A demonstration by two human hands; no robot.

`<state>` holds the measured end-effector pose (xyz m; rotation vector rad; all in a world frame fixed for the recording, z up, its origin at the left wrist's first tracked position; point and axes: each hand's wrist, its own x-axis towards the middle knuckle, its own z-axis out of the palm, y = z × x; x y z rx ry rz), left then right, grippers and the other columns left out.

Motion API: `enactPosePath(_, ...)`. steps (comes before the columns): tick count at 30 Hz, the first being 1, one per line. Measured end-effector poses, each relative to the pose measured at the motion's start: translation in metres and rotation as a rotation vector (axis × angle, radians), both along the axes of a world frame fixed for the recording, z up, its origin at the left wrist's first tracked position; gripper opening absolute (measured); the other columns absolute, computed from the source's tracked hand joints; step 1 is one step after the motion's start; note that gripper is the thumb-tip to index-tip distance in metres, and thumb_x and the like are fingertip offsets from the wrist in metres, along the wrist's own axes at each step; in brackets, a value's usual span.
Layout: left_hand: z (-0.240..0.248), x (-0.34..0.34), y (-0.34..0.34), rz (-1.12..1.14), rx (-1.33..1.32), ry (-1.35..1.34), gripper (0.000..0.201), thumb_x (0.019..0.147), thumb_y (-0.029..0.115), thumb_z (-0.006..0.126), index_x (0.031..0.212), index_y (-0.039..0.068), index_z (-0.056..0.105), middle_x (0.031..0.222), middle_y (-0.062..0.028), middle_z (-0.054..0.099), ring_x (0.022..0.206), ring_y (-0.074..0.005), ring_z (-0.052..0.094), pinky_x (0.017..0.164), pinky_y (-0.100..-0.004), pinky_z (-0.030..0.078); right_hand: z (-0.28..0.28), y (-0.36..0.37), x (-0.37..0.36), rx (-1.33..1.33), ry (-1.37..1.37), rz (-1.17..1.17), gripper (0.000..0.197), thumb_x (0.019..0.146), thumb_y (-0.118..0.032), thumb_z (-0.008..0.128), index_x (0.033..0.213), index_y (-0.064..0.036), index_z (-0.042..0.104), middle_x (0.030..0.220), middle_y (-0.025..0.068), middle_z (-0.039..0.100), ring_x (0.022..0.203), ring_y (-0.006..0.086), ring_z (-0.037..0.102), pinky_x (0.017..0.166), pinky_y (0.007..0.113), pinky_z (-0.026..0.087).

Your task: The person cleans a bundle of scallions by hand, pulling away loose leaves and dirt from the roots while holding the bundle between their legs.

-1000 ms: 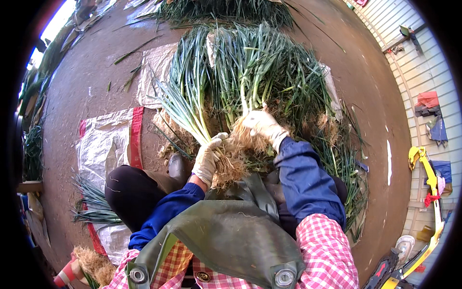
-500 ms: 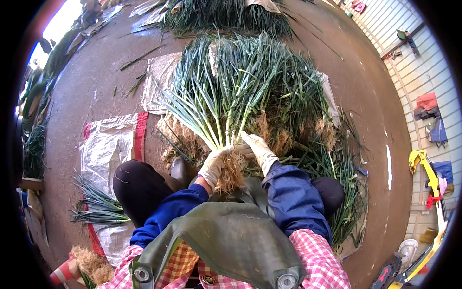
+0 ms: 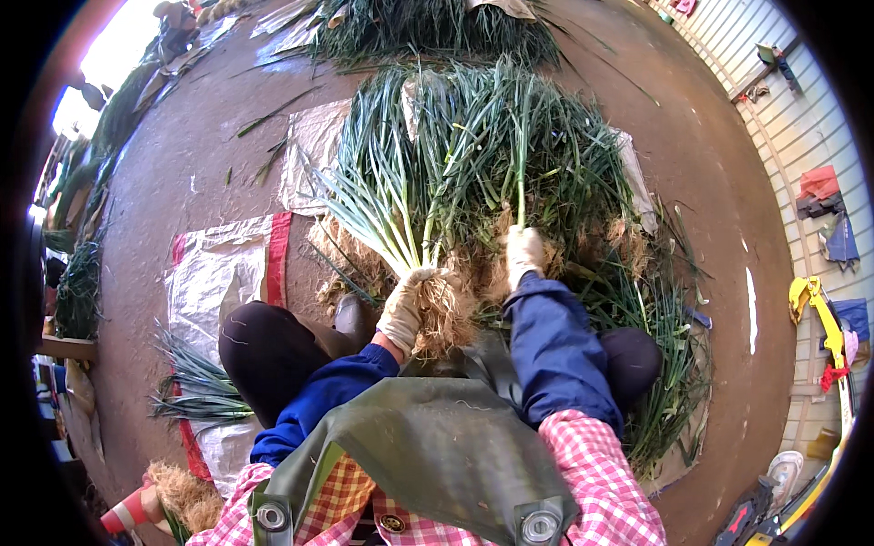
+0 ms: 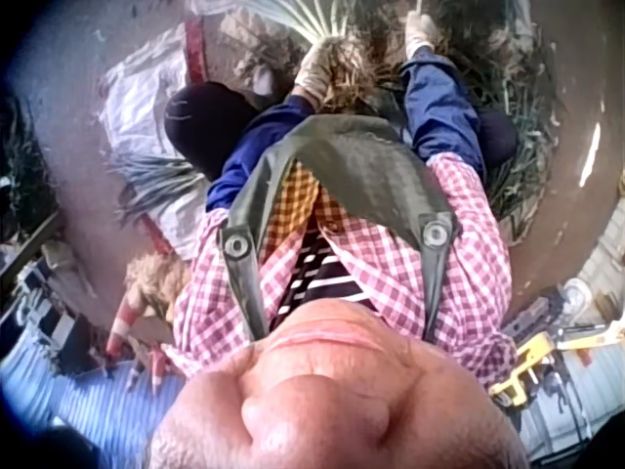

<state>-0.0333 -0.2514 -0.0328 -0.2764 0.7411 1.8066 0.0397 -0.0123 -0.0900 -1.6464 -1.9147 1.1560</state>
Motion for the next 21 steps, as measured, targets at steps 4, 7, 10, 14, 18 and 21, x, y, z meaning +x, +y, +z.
enactPosePath(4, 0.000, -0.001, 0.000, -0.045, 0.066, -0.072, 0.027, 0.084, 0.020, 0.058, 0.099, -0.002, 0.063, 0.092, -0.0147, 0.069, 0.079, -0.0239, 0.066, 0.076, -0.0356, 0.054, 0.006, 0.019, 0.004, 0.746, 0.053, 0.029, 0.036, 0.088, -0.037, 0.057, 0.102, -0.0040, 0.059, 0.103, 0.0172, 0.063, 0.088, 0.0327, 0.061, 0.074, 0.042, 0.049)
enactPosePath(7, -0.003, 0.002, 0.001, -0.110, 0.067, -0.047, 0.025, 0.083, 0.017, 0.057, 0.097, -0.003, 0.063, 0.089, -0.0159, 0.069, 0.078, -0.0247, 0.067, 0.074, -0.0348, 0.054, 0.026, -0.016, -0.029, -0.144, 0.085, 0.394, 0.041, 0.088, -0.042, 0.059, 0.109, -0.0067, 0.060, 0.099, 0.0112, 0.065, 0.084, 0.0215, 0.063, 0.069, 0.035, 0.050)
enactPosePath(10, -0.019, 0.004, 0.003, -0.109, 0.030, 0.034, 0.028, 0.083, 0.022, 0.058, 0.097, -0.002, 0.064, 0.092, -0.0146, 0.068, 0.080, -0.0258, 0.066, 0.076, -0.0354, 0.054, 0.037, -0.085, -0.047, -1.068, 0.513, 0.248, 0.037, 0.088, -0.041, 0.061, 0.104, -0.0081, 0.062, 0.087, 0.0049, 0.067, 0.073, 0.0165, 0.063, 0.065, 0.031, 0.050)
enactPosePath(14, -0.029, 0.002, -0.002, -0.162, 0.038, 0.066, 0.027, 0.084, 0.022, 0.056, 0.094, -0.002, 0.064, 0.087, -0.0152, 0.068, 0.077, -0.0254, 0.066, 0.076, -0.0346, 0.053, 0.019, -0.084, -0.053, -0.807, 0.498, 0.390, 0.028, 0.085, -0.030, 0.066, 0.099, -0.0065, 0.064, 0.086, 0.0068, 0.067, 0.070, 0.0175, 0.063, 0.064, 0.028, 0.049)
enactPosePath(18, -0.018, -0.002, -0.003, -0.205, -0.071, 0.074, 0.030, 0.082, 0.023, 0.057, 0.094, -0.004, 0.062, 0.086, -0.0163, 0.068, 0.073, -0.0281, 0.066, 0.070, -0.0386, 0.054, 0.036, -0.076, -0.045, -0.596, 0.482, 0.472, 0.018, 0.089, -0.021, 0.061, 0.090, -0.0032, 0.064, 0.071, 0.0020, 0.064, 0.060, 0.0130, 0.059, 0.056, 0.027, 0.049)
enactPosePath(21, -0.016, 0.002, 0.002, -0.040, -0.059, 0.023, 0.030, 0.083, 0.020, 0.059, 0.100, -0.004, 0.060, 0.088, -0.0156, 0.067, 0.073, -0.0284, 0.066, 0.069, -0.0400, 0.055, 0.054, -0.078, -0.039, -0.812, 0.741, 0.346, 0.018, 0.093, -0.019, 0.055, 0.091, -0.0039, 0.065, 0.068, 0.0013, 0.062, 0.054, 0.0112, 0.057, 0.050, 0.024, 0.047)
